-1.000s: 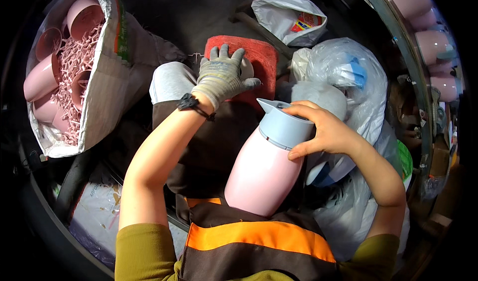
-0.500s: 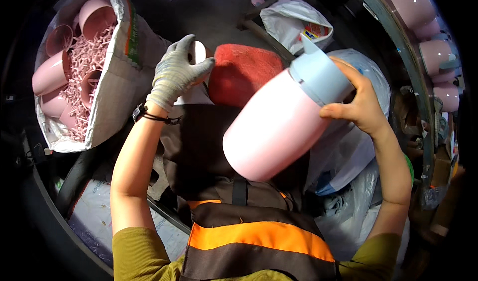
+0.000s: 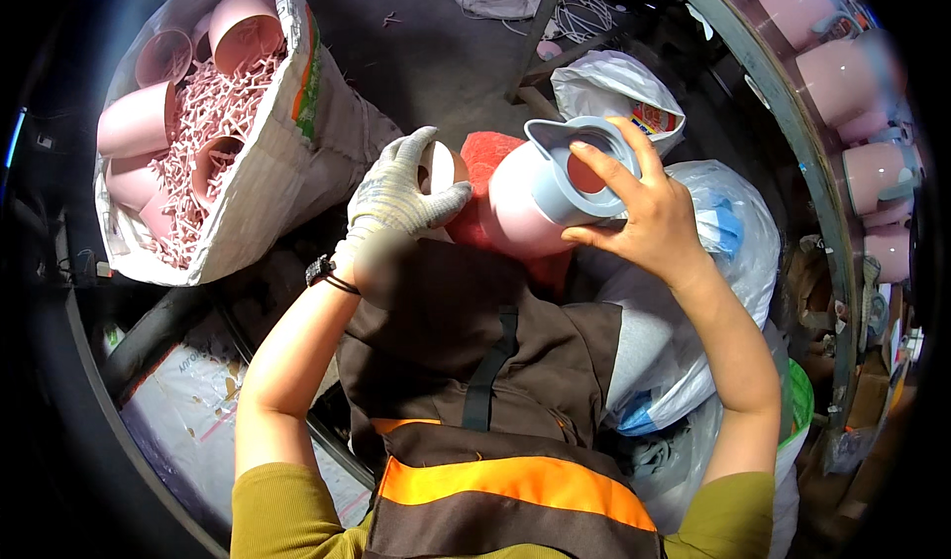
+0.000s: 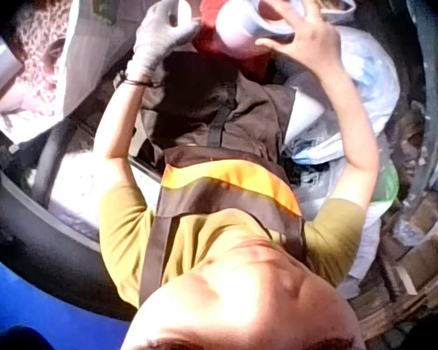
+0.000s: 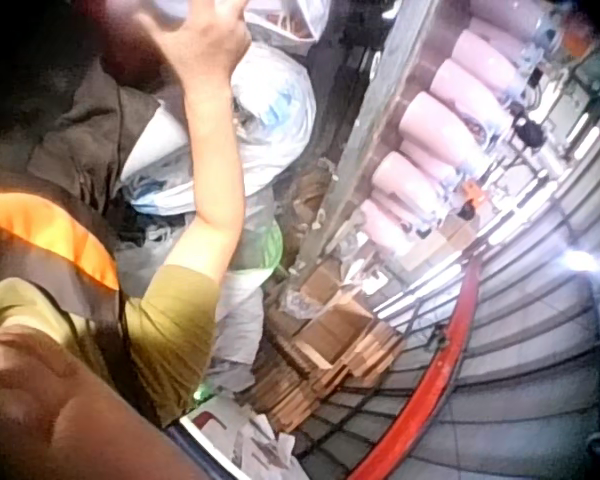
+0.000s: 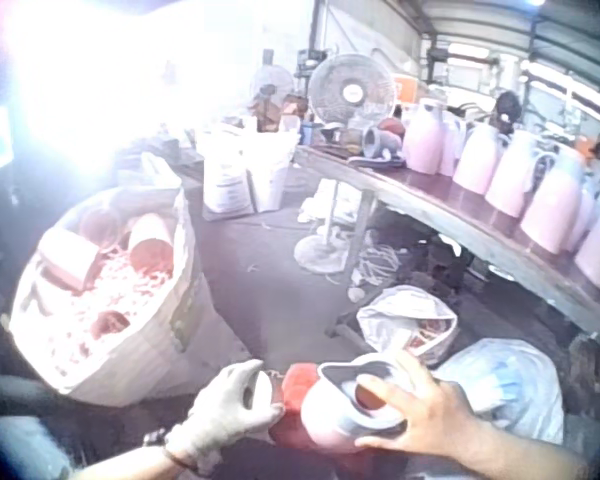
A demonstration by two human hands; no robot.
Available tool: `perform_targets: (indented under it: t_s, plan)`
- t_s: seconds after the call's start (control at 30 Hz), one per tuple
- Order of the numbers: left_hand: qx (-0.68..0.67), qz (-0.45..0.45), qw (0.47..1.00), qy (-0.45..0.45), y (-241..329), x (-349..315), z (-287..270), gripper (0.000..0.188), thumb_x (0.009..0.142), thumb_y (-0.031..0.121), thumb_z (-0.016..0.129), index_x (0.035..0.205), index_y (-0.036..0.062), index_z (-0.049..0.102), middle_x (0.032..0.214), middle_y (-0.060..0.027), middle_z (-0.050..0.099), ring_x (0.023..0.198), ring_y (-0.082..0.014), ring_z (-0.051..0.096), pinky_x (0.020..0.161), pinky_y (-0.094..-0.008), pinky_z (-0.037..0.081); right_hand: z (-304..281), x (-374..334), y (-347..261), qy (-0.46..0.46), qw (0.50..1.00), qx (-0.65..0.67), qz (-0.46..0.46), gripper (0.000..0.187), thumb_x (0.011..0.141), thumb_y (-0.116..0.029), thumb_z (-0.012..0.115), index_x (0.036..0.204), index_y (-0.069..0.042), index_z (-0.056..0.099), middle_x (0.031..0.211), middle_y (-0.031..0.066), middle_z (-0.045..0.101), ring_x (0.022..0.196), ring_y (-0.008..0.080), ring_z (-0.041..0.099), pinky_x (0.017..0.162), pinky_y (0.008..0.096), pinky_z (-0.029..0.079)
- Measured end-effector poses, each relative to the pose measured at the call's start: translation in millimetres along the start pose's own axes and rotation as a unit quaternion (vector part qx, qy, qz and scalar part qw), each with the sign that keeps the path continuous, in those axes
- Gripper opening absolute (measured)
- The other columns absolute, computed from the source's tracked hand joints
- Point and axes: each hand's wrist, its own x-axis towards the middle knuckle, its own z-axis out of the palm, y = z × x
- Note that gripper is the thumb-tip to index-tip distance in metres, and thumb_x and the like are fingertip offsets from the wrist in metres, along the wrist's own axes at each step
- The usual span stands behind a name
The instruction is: The person assembles pink plastic thermoses by placing light-blue lids onto the pitcher bodies and then fitting a circular white base into the bottom of each one.
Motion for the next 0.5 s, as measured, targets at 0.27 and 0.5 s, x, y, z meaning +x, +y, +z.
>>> perform_targets:
  t_s: [0.27, 0.5]
  plan:
    - [-0.031, 0.030, 0.999, -0.017, 16, 9, 7, 0.080, 0.071, 0.051, 0.074, 0.135, 0.0096, 0.051, 0.128, -0.0195, 0.057, 0.116, -0.0340, 0.057, 0.098, -0.0404, 0.046, -16, -10, 7, -0.029, 0.990, 0.116, 0.075, 0.105, 0.061, -0.049, 0.085, 0.148, -0.019, 0.033, 0.145, 0.0142, 0.043, 0.121, 0.0372, 0.054, 0.097, 0.0425, 0.048]
    - [-0.010, -0.025, 0.999, -0.029, 9, 1, 7, 0.082, 0.071, 0.054, 0.071, 0.138, 0.0121, 0.049, 0.131, -0.0200, 0.055, 0.116, -0.0344, 0.058, 0.100, -0.0396, 0.045, -11, -17, 1, -0.060, 0.964, 0.199, 0.168, 0.089, 0.071, -0.016, 0.076, 0.148, -0.020, 0.033, 0.128, 0.0195, 0.059, 0.115, 0.0382, 0.059, 0.094, 0.0407, 0.048]
